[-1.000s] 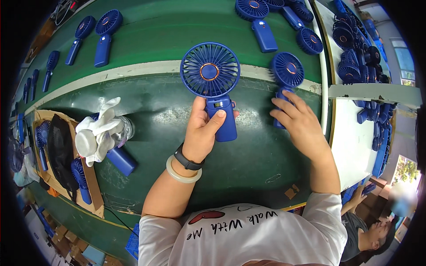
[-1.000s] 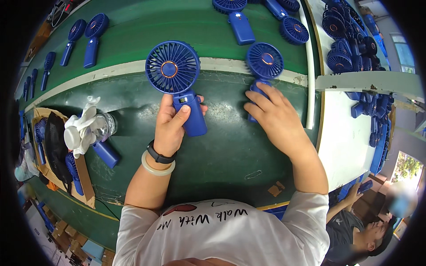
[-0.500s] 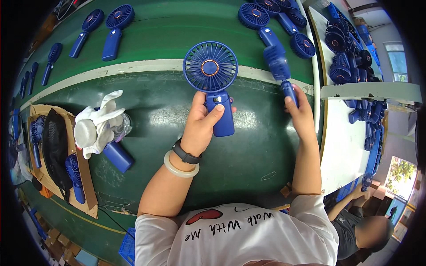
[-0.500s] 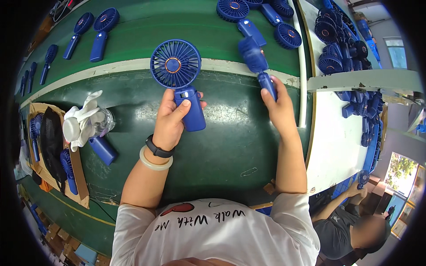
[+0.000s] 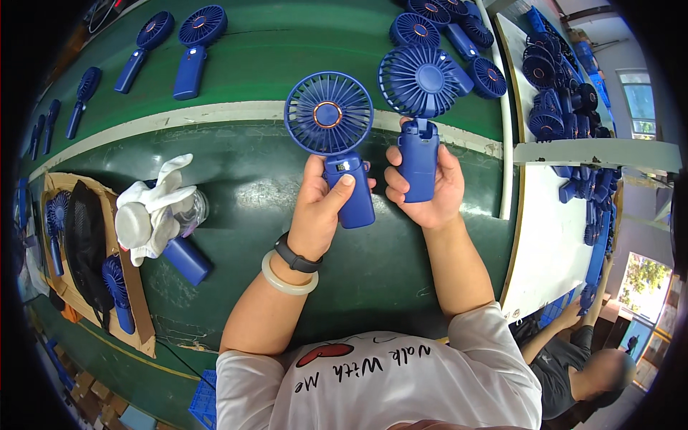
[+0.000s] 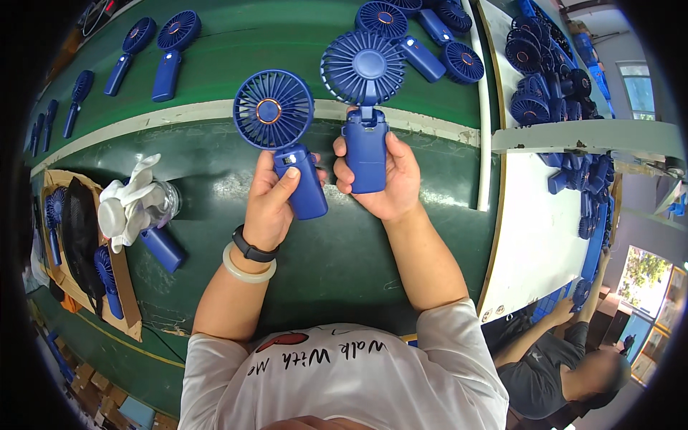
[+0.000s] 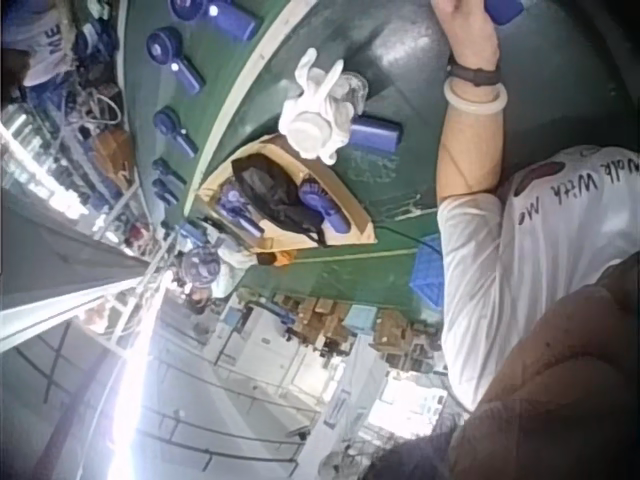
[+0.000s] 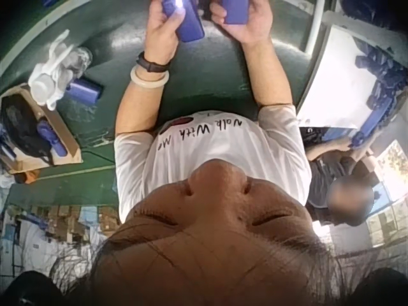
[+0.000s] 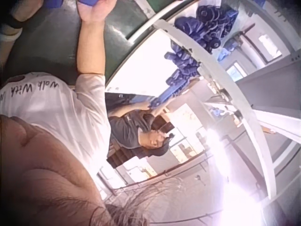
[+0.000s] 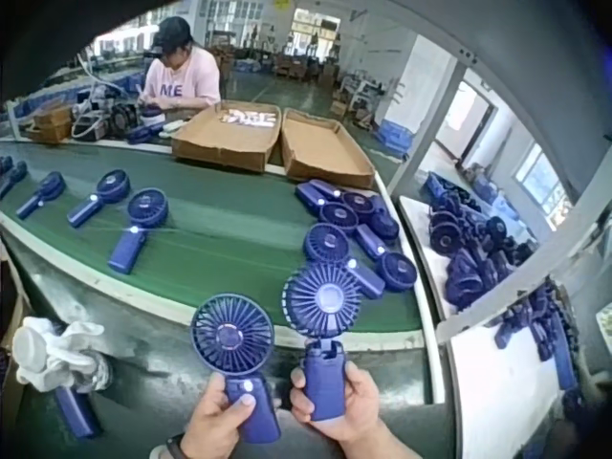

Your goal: The person assembles blue portable fans on a green workbench. They pick up fan heads and handles, attach them together, and wipe the units with a white cloth. The person repeatedly handles the fans, checking their assembly and cleaning them before placing them on the table.

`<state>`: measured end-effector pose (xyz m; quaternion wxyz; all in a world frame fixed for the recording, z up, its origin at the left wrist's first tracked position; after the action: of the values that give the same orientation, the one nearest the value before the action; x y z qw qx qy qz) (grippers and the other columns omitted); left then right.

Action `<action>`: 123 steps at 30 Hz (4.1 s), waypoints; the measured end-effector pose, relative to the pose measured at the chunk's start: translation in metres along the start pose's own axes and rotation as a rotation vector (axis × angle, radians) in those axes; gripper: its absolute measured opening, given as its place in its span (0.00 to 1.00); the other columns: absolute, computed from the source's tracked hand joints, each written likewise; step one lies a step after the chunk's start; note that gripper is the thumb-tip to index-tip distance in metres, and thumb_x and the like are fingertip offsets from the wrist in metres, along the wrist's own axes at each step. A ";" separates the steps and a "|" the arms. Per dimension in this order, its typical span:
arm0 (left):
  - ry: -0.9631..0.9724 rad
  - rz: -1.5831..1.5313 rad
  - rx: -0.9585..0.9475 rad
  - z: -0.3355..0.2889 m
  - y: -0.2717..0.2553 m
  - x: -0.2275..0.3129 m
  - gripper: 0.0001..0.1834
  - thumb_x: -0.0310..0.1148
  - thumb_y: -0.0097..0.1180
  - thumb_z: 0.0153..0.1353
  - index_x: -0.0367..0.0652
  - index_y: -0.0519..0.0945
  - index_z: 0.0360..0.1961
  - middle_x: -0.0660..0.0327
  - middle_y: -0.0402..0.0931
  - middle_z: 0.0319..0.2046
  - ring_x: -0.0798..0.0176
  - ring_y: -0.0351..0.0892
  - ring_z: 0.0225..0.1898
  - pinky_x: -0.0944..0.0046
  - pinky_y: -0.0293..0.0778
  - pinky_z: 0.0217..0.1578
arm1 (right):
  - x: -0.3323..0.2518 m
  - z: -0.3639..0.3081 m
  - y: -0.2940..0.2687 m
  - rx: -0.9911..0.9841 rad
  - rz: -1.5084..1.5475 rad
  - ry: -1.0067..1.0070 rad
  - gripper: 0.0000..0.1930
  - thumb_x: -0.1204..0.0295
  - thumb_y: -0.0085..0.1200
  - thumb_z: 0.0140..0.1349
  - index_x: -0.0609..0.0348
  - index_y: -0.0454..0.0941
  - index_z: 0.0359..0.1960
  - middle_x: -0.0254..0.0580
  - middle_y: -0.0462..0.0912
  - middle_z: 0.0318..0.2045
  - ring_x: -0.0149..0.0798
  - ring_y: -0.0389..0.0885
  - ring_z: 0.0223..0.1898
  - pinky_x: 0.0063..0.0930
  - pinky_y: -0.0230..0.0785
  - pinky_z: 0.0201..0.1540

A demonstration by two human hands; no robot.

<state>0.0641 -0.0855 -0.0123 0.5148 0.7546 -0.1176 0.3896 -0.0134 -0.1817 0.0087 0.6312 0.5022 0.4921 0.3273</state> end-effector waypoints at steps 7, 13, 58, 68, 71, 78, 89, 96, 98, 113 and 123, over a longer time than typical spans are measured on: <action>-0.006 -0.003 0.014 0.001 -0.003 0.002 0.21 0.29 0.48 0.63 0.41 0.60 0.56 0.52 0.72 0.46 0.60 0.78 0.42 0.62 0.75 0.43 | -0.002 0.004 -0.006 0.037 -0.107 -0.032 0.29 0.49 0.32 0.67 0.56 0.58 0.61 0.53 0.74 0.44 0.43 0.74 0.31 0.34 0.68 0.32; 0.054 0.022 0.048 -0.002 0.001 0.011 0.21 0.29 0.48 0.60 0.42 0.62 0.55 0.52 0.72 0.46 0.59 0.78 0.41 0.59 0.75 0.42 | -0.005 0.005 -0.015 0.092 -0.184 -0.066 0.28 0.49 0.28 0.68 0.60 0.67 0.54 0.52 0.75 0.44 0.43 0.74 0.32 0.33 0.68 0.34; -0.136 -0.248 -0.202 -0.014 0.019 -0.016 0.28 0.37 0.48 0.64 0.47 0.55 0.63 0.54 0.65 0.55 0.56 0.75 0.48 0.51 0.79 0.40 | -0.036 -0.011 -0.017 0.513 -0.931 -0.302 0.13 0.66 0.41 0.69 0.63 0.74 0.42 0.36 0.78 0.33 0.28 0.76 0.34 0.25 0.69 0.38; -0.064 -0.100 -0.129 -0.014 0.019 -0.009 0.28 0.36 0.51 0.62 0.45 0.58 0.62 0.55 0.68 0.52 0.58 0.75 0.47 0.53 0.78 0.41 | -0.038 -0.017 0.045 0.493 -1.779 -0.594 0.04 0.75 0.57 0.55 0.64 0.79 0.26 0.41 0.77 0.21 0.31 0.74 0.21 0.22 0.65 0.23; -0.053 -0.079 -0.139 -0.015 0.018 -0.010 0.28 0.37 0.51 0.62 0.45 0.58 0.61 0.54 0.68 0.52 0.57 0.75 0.45 0.54 0.78 0.39 | -0.039 -0.018 0.045 0.469 -1.797 -0.602 0.04 0.76 0.56 0.57 0.64 0.78 0.27 0.40 0.77 0.22 0.31 0.74 0.21 0.23 0.65 0.23; -0.120 -0.134 -0.265 -0.011 0.026 -0.009 0.39 0.52 0.52 0.58 0.37 0.56 0.61 0.43 0.70 0.47 0.54 0.79 0.34 0.60 0.78 0.28 | -0.026 -0.014 0.006 0.537 -1.008 -0.214 0.09 0.69 0.48 0.65 0.62 0.74 0.30 0.35 0.75 0.23 0.27 0.74 0.23 0.18 0.65 0.23; -0.193 -0.283 -0.276 -0.013 0.032 -0.009 0.43 0.52 0.54 0.55 0.34 0.55 0.62 0.39 0.71 0.44 0.55 0.79 0.29 0.63 0.77 0.24 | -0.047 -0.020 0.048 0.359 -1.426 -0.504 0.06 0.73 0.58 0.56 0.64 0.79 0.28 0.37 0.76 0.21 0.26 0.76 0.22 0.19 0.68 0.24; -0.139 -0.101 -0.276 -0.013 0.023 -0.008 0.42 0.54 0.54 0.55 0.34 0.56 0.61 0.36 0.70 0.46 0.52 0.80 0.31 0.62 0.77 0.23 | -0.052 -0.020 0.076 0.210 -1.829 -0.445 0.08 0.72 0.61 0.51 0.61 0.80 0.32 0.41 0.79 0.24 0.36 0.80 0.24 0.26 0.71 0.25; -0.138 -0.038 -0.275 -0.013 0.019 -0.007 0.43 0.54 0.55 0.54 0.33 0.57 0.61 0.35 0.70 0.46 0.51 0.80 0.31 0.61 0.77 0.21 | -0.054 -0.019 0.083 0.088 -1.997 -0.492 0.09 0.70 0.61 0.50 0.60 0.80 0.31 0.43 0.79 0.24 0.42 0.79 0.25 0.30 0.72 0.27; -0.032 0.091 -0.175 -0.009 0.011 -0.003 0.33 0.43 0.55 0.58 0.39 0.60 0.60 0.52 0.74 0.42 0.60 0.78 0.33 0.63 0.76 0.31 | -0.050 0.003 0.058 0.130 -1.907 -0.197 0.07 0.73 0.57 0.50 0.64 0.78 0.29 0.48 0.79 0.23 0.47 0.78 0.27 0.35 0.70 0.32; -0.112 -0.078 -0.252 -0.007 0.018 0.000 0.40 0.55 0.51 0.56 0.36 0.59 0.60 0.39 0.73 0.42 0.60 0.77 0.22 0.68 0.73 0.19 | -0.048 0.007 0.047 0.216 -1.921 -0.336 0.11 0.67 0.57 0.55 0.63 0.78 0.25 0.46 0.77 0.20 0.46 0.77 0.21 0.35 0.69 0.25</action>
<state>0.0504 -0.0874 0.0006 0.6129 0.7085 -0.1648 0.3087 -0.0169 -0.2141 0.0681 0.6415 -0.0165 0.6224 -0.4481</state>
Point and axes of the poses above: each hand's wrist, its own z-axis towards the middle knuckle, its own y-axis out of the palm, x = y × z, the point moved 8 cm from there along z, towards the middle knuckle
